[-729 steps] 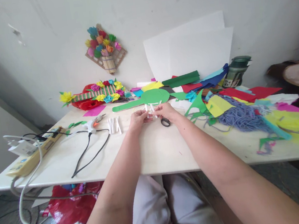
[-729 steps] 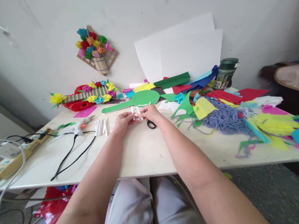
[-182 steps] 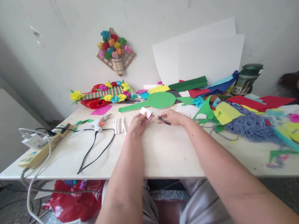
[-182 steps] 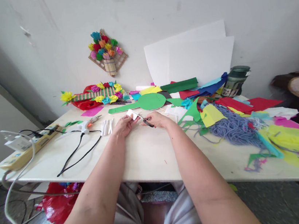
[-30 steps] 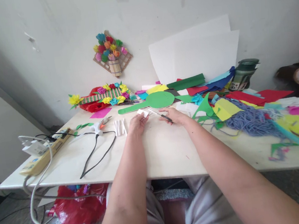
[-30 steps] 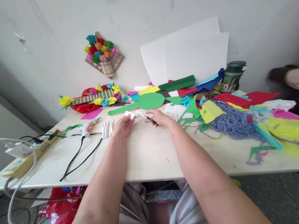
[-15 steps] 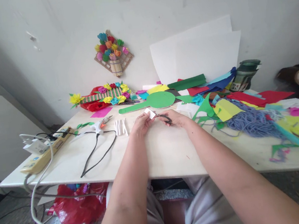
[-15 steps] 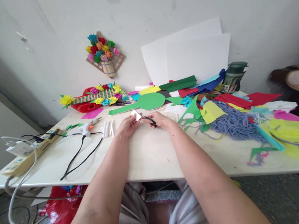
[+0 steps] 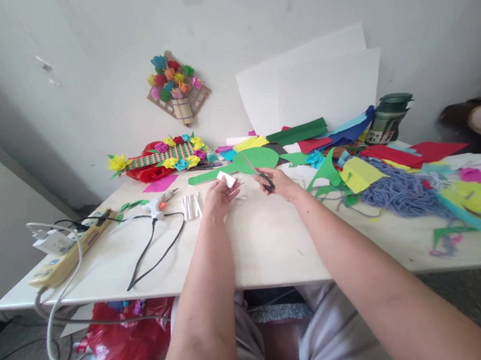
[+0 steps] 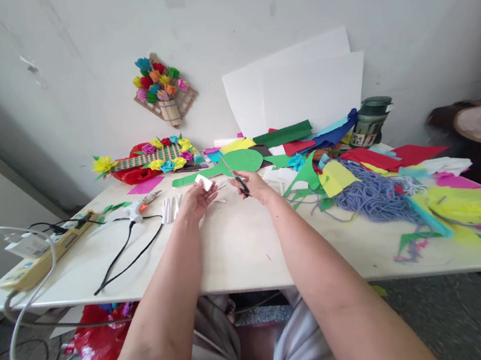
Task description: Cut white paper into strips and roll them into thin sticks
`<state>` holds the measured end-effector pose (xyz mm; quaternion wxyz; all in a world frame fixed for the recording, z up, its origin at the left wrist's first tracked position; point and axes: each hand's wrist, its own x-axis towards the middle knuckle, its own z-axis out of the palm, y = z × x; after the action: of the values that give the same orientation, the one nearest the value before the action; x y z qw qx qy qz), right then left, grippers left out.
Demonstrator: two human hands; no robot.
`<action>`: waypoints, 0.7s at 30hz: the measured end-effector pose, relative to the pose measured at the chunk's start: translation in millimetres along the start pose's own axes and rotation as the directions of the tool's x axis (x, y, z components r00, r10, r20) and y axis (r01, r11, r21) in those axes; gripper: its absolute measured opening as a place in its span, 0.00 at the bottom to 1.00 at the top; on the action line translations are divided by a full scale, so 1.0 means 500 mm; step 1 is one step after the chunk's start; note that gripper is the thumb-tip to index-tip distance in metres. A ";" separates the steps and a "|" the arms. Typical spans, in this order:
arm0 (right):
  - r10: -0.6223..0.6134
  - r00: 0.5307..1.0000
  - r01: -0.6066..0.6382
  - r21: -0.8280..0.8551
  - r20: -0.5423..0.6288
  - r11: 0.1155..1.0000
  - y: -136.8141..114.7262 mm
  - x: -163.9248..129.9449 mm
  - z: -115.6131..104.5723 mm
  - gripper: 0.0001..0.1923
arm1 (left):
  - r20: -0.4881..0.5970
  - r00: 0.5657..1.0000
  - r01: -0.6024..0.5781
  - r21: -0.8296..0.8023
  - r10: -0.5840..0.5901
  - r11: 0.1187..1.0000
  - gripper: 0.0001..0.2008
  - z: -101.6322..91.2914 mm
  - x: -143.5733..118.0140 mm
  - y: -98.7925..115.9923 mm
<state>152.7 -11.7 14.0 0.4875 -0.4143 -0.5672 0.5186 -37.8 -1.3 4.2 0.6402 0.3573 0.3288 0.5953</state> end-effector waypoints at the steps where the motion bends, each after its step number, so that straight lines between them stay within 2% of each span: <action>1: -0.003 1.000 0.003 0.009 -0.015 1.000 -0.002 0.000 0.001 0.24 | 0.055 0.997 0.055 0.067 -0.059 0.996 0.07 0.000 -0.002 0.001; 3: -0.002 0.999 0.003 0.019 -0.039 1.000 -0.004 0.000 0.003 0.22 | 0.142 0.977 0.121 0.232 -0.156 0.965 0.08 0.002 -0.004 -0.002; 4: -0.002 0.999 0.003 0.023 -0.054 1.000 -0.005 0.001 0.004 0.21 | 0.160 0.974 0.109 0.288 -0.160 0.951 0.08 0.002 -0.002 -0.005; 8: -0.013 0.994 0.018 0.053 -0.104 0.998 -0.002 0.007 0.001 0.22 | 0.164 0.983 -0.119 0.216 0.085 0.969 0.08 0.004 0.010 -0.021; 10: -0.020 0.994 0.026 0.062 -0.109 0.998 -0.001 0.009 0.000 0.23 | 0.132 0.983 -0.148 0.191 0.124 0.970 0.10 0.004 0.013 -0.022; 15: -0.002 0.995 0.006 0.036 -0.096 0.999 -0.003 0.006 0.002 0.18 | 0.034 0.993 -0.115 0.212 0.110 0.970 0.13 -0.003 0.007 -0.011; 19: 0.001 0.999 -0.002 -0.016 -0.054 1.000 -0.002 0.005 0.004 0.17 | -0.124 0.974 -0.178 0.104 0.190 0.979 0.13 -0.010 0.012 -0.003; 21: -0.012 0.999 0.010 -0.051 -0.036 0.999 0.001 0.006 0.004 0.18 | -0.165 0.961 -0.216 0.043 0.220 0.975 0.12 -0.012 0.016 -0.002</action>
<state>150.4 -9.1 13.9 0.4898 -0.4329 -0.5737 0.4936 -41.8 6.9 0.1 0.5362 0.3474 0.3479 0.6862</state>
